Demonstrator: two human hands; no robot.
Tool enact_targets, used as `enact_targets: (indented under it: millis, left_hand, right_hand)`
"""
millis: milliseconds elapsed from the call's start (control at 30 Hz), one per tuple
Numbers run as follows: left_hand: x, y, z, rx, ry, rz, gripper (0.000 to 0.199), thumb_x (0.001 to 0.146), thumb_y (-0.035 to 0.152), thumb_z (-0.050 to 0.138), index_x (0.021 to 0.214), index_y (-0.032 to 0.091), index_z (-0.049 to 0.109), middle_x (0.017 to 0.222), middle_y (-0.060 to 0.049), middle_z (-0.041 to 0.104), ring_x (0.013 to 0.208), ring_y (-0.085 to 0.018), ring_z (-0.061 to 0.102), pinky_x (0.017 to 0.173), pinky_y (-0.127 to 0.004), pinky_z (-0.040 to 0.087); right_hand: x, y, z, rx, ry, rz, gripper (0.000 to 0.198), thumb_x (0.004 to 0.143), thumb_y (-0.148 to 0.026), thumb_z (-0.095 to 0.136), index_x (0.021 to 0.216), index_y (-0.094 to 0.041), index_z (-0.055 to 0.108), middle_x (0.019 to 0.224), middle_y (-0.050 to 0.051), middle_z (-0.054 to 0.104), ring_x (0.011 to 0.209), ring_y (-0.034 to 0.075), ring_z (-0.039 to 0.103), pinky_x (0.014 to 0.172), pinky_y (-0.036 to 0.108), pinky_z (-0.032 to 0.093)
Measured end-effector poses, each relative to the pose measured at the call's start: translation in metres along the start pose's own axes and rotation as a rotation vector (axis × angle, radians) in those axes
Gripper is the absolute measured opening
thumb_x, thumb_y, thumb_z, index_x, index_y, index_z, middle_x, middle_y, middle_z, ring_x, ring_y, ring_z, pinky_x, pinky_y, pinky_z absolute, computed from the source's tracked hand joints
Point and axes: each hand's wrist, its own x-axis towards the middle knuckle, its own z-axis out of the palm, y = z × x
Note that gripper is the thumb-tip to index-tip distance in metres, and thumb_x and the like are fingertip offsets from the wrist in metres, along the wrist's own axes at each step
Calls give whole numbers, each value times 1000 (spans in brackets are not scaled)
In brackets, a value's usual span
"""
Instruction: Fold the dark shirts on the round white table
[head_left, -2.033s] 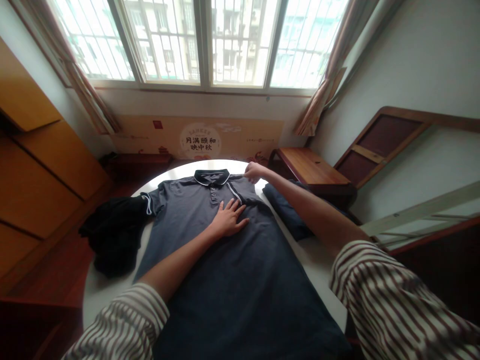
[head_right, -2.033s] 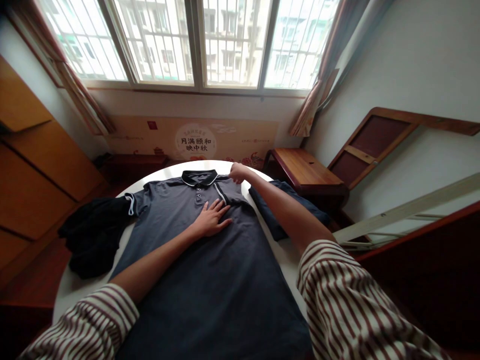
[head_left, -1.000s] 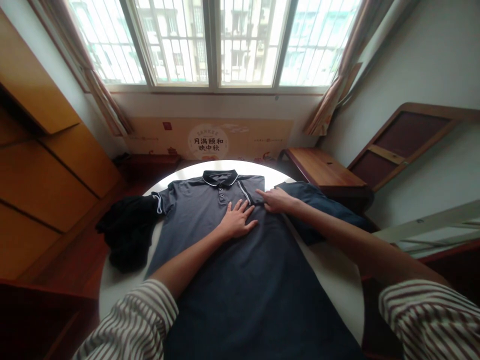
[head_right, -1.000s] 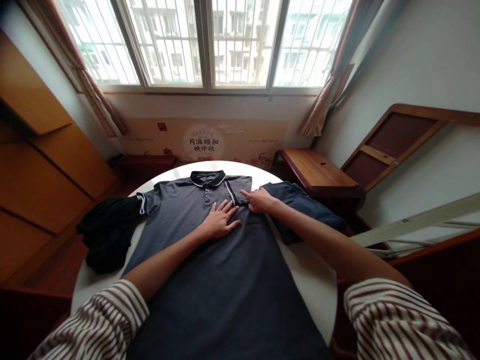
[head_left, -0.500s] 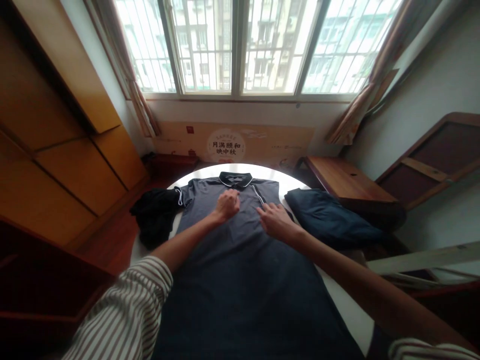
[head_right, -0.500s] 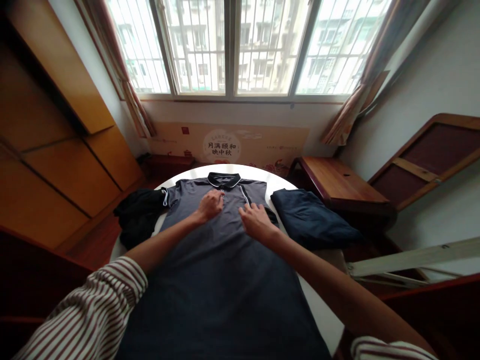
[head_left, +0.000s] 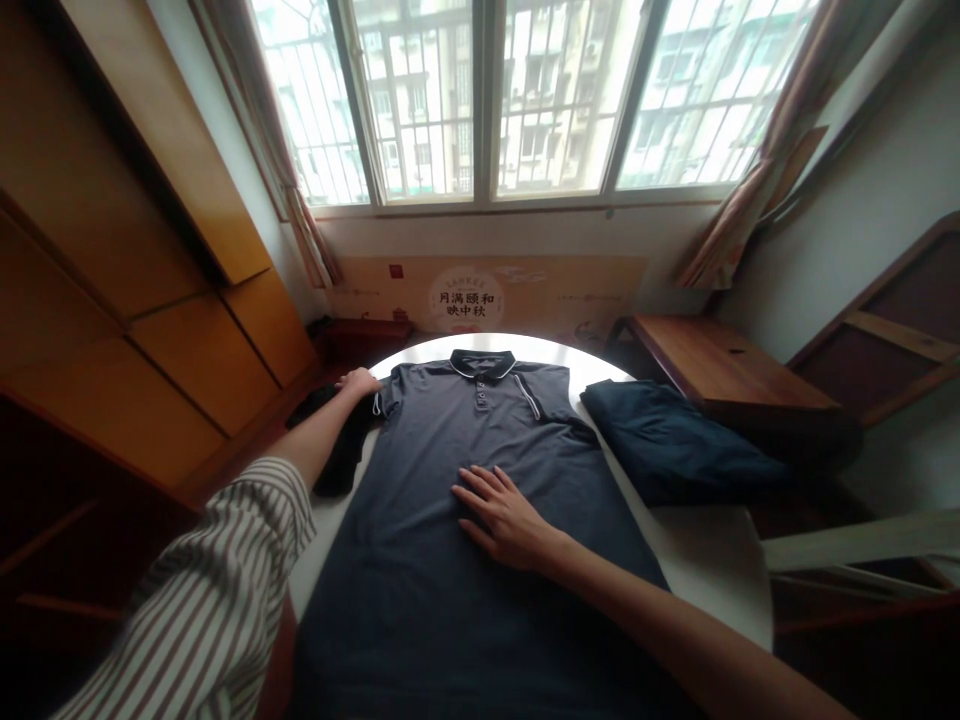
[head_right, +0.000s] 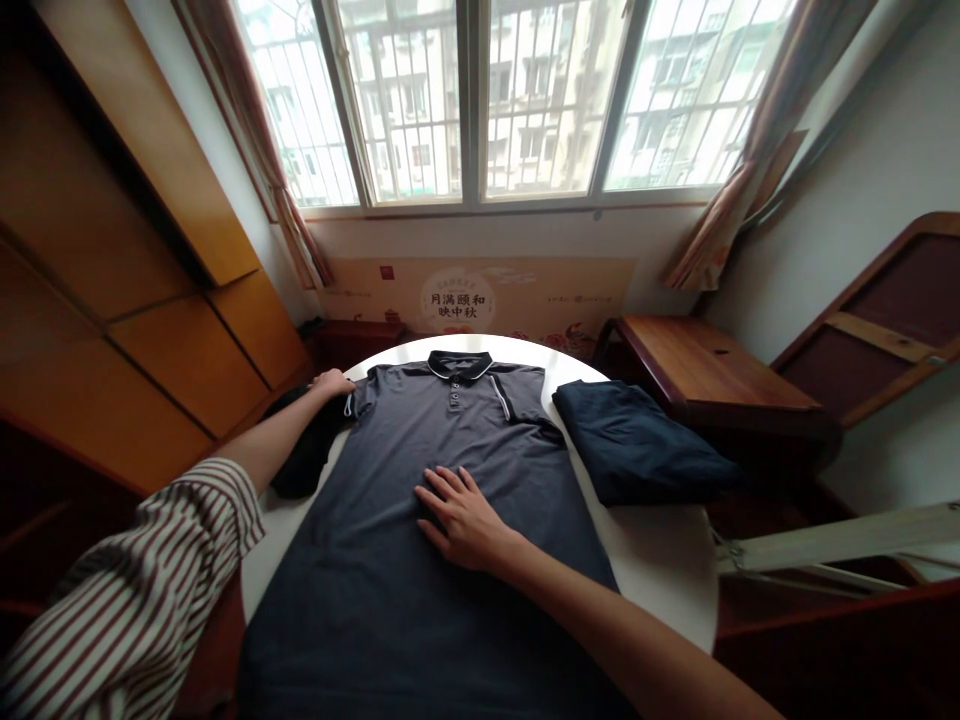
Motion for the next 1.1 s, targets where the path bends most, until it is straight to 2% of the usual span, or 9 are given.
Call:
enact_targets:
  millis: [133,233,400,500,633,733,833,967,1100]
  left_hand:
    - [4,-4,-9,-40,69,39,43,75,26,69,115,8,68,120,-26,66,113,-38,63,91,-45,51]
    - [4,-2,-24,-59,165,95,39,80,23,63,116,11,67,119,-23,67,112,-35,64,90,-41,52]
    - [-12,29,-42,-17,335,395,33,85,21,57,116,13,65,112,-20,69,109,-33,65,94,-40,50]
    - [-34,53,-30,-17,249,584,35,83,18,60,117,12,62,109,-20,69,108,-33,65,92,-39,49]
    - [-63,72,8,-62,85,691,41,78,26,72,116,14,63,101,-14,72,96,-27,69,84,-29,50]
    - [-65,76,29,-105,28,667,28,85,36,67,104,16,68,96,-10,73,89,-22,70,81,-25,50]
    - [-45,72,30,-138,67,561,27,93,30,52,104,13,70,107,-15,72,102,-24,68,90,-27,48]
    - [-12,61,26,-169,73,381,31,88,28,55,106,8,71,113,-19,70,110,-28,65,94,-29,47]
    - [5,57,37,-226,29,286,34,85,35,60,105,11,73,105,-14,74,104,-25,67,86,-26,50]
  right_hand:
    - [1,1,2,2,6,-3,55,101,-47,38,148,-21,44,156,12,37,145,30,29,119,55,18]
    - [1,0,4,-1,12,-4,55,100,-47,39,148,-20,45,156,13,37,145,31,30,119,54,18]
    - [1,0,3,0,10,-5,54,100,-47,38,147,-20,45,156,13,37,145,31,29,119,55,19]
    - [0,-1,2,0,16,-5,54,100,-46,39,147,-20,45,156,13,37,145,32,30,119,55,19]
    - [0,-1,3,5,12,-3,54,100,-46,39,147,-19,45,156,14,37,145,32,30,118,55,19]
    - [0,-2,3,14,6,-1,54,100,-46,39,148,-20,44,157,13,36,145,32,29,118,56,19]
    - [0,-4,2,21,2,2,54,101,-46,38,148,-20,43,158,13,34,146,32,28,118,56,18]
    - [-1,-6,0,22,-13,12,56,101,-46,38,150,-21,41,159,14,32,147,32,25,118,57,16]
    - [-1,-7,-3,39,-45,6,59,100,-50,38,152,-21,38,160,14,28,148,32,21,119,57,13]
